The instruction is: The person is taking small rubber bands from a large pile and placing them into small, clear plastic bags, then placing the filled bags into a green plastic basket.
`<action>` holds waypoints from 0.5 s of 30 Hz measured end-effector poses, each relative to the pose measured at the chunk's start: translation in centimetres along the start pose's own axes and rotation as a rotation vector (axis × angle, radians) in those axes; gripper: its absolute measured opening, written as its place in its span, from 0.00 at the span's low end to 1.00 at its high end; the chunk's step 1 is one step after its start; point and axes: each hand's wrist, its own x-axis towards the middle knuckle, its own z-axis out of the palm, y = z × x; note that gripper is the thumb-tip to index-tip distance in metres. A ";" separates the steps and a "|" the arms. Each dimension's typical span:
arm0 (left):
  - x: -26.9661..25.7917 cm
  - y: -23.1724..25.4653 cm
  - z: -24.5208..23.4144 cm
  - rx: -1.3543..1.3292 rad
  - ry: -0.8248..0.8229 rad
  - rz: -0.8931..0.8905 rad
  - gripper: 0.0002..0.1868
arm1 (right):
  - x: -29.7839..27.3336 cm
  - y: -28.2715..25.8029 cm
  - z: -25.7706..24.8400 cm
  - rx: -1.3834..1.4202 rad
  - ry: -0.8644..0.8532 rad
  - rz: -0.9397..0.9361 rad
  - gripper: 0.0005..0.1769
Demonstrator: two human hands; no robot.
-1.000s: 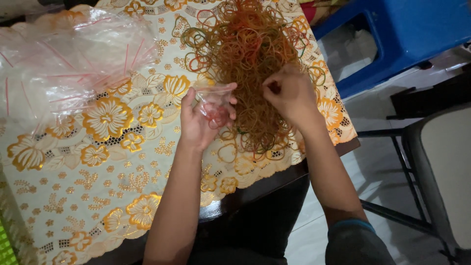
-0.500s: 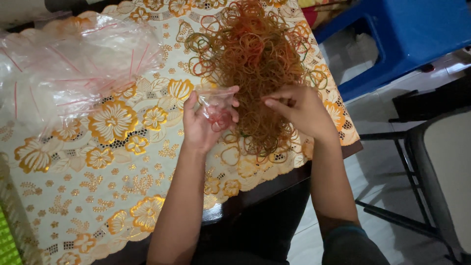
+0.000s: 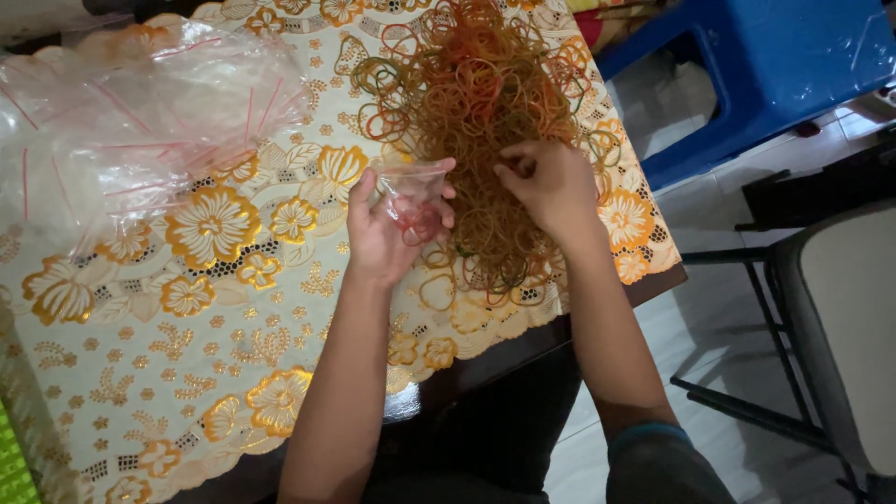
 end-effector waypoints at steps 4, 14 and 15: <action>0.1 0.0 -0.2 -0.011 -0.013 0.001 0.52 | 0.0 -0.2 0.2 -0.012 -0.010 0.028 0.12; 0.0 0.0 0.1 -0.014 -0.008 0.006 0.52 | -0.6 -0.2 0.5 0.143 0.049 -0.043 0.11; 0.0 0.0 0.1 -0.011 -0.008 0.002 0.53 | -0.7 0.0 0.3 0.213 0.062 -0.057 0.09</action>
